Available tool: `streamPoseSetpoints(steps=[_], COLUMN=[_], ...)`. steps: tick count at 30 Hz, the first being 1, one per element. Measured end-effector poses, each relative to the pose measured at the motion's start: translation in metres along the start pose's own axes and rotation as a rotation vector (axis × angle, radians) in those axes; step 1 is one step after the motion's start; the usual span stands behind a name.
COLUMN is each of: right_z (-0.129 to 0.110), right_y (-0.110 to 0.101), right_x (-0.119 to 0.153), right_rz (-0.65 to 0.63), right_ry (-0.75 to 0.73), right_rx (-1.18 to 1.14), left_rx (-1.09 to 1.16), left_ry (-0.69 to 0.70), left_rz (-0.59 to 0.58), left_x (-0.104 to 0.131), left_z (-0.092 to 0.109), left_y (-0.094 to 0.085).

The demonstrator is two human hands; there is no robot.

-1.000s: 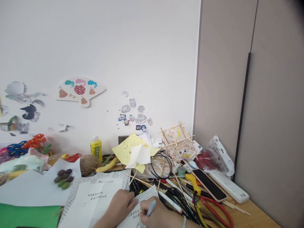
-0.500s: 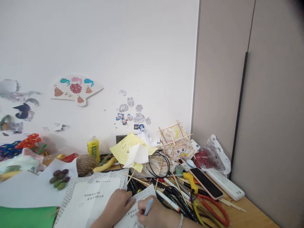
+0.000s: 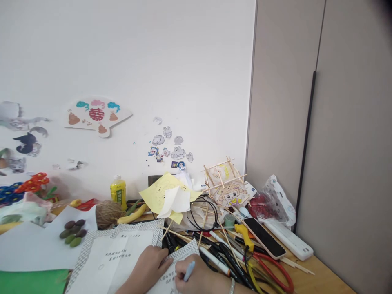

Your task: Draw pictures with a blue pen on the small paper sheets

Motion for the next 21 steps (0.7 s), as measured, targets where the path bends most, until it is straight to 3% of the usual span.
streamPoseSetpoints(steps=[21], right_z=[0.0003], right_y=[0.0009], right_x=[-0.0003], right_rz=[-0.016], right_ry=[0.019], right_rx=[-0.039], left_rx=[0.010], left_ry=[0.007], left_rz=[0.019], left_x=[-0.0018], left_z=[-0.0035], left_y=[0.0052])
Point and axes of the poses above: each hand's wrist, its own x-axis away from the middle knuckle, its own y-axis out of the palm, z = x × y, the point moved 2 cm from there along -x, towards the middle knuckle, and after that the axes turned 5 degrees about x, right-handed, at the moved point
